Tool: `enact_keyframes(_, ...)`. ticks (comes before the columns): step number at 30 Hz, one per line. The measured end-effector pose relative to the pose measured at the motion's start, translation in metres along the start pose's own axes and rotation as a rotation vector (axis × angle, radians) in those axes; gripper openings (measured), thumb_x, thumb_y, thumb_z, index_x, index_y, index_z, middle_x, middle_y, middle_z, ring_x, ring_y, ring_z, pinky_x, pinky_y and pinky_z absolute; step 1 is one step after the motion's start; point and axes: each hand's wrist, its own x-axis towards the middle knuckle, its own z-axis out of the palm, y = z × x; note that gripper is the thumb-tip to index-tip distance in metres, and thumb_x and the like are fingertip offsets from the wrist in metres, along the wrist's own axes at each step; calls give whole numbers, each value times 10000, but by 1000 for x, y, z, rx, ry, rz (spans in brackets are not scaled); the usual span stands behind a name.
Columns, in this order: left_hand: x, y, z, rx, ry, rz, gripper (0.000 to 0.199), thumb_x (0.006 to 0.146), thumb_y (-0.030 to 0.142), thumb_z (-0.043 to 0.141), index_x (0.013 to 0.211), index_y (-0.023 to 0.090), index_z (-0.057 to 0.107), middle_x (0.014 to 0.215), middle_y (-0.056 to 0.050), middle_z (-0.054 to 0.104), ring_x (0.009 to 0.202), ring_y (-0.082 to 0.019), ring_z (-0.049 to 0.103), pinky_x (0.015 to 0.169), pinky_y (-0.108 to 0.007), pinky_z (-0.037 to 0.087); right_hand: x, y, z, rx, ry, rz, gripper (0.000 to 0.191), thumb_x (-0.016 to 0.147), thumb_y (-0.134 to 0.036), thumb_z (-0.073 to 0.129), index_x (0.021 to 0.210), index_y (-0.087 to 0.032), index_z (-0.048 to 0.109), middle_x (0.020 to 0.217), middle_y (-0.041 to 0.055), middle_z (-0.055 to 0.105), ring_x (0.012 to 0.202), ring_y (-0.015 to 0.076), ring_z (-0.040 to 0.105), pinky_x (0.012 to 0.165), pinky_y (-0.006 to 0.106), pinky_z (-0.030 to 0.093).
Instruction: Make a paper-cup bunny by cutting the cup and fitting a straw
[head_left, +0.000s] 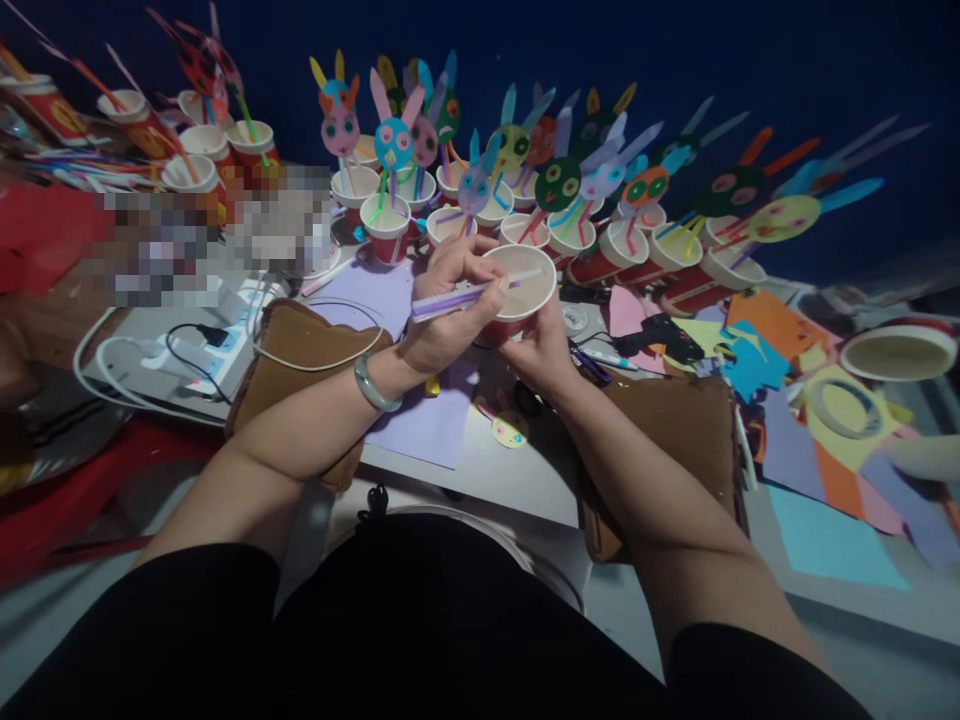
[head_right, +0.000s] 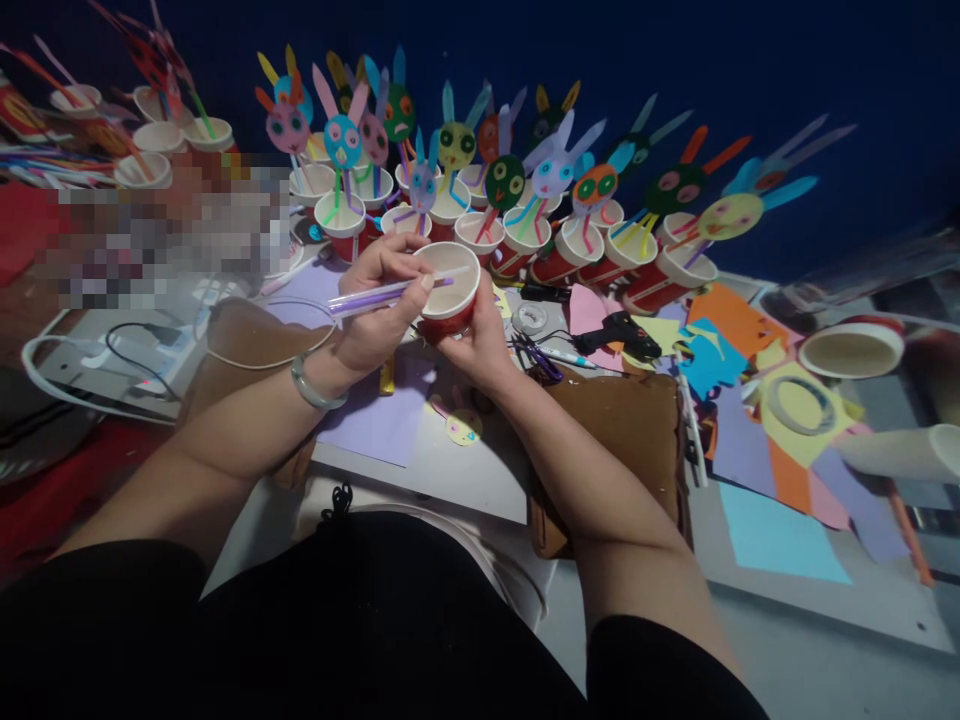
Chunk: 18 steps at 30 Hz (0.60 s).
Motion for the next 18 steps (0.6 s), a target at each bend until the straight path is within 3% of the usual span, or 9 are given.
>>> enact_keyframes(8, -4, -13, 1, -28, -53, -39, 299, 953, 567, 754, 934, 275, 694, 990, -15, 814, 1168, -255, 744, 1207, -651, 491, 3, -7, -3, -52, -21, -83, 772, 826, -567, 821, 1464, -283, 493, 1372, 155, 682, 1265, 372, 689, 1213, 608, 503)
enact_keyframes(12, -4, -16, 2, -37, -84, -159, 315, 930, 555, 784, 914, 252, 699, 954, -40, 805, 955, -215, 762, 949, -501, 630, 3, -4, -3, -78, -63, -52, 788, 815, -574, 829, 1467, -282, 494, 1391, 156, 681, 1283, 371, 673, 1192, 593, 526)
enact_keyframes(14, -3, -13, 2, -60, -119, -234, 322, 933, 547, 778, 913, 237, 692, 910, -37, 784, 841, -184, 740, 814, -420, 635, 2, -4, -4, -86, -83, 0, 799, 807, -610, 827, 1464, -276, 517, 1396, 157, 677, 1300, 376, 659, 1195, 594, 526)
enact_keyframes(18, 0, -2, 3, -160, -75, -254, 307, 925, 511, 784, 1019, 235, 689, 977, -35, 768, 899, -171, 752, 827, -356, 635, 1, -9, -6, -100, -109, 79, 793, 821, -645, 804, 1455, -240, 554, 1431, 178, 662, 1377, 403, 612, 1235, 625, 481)
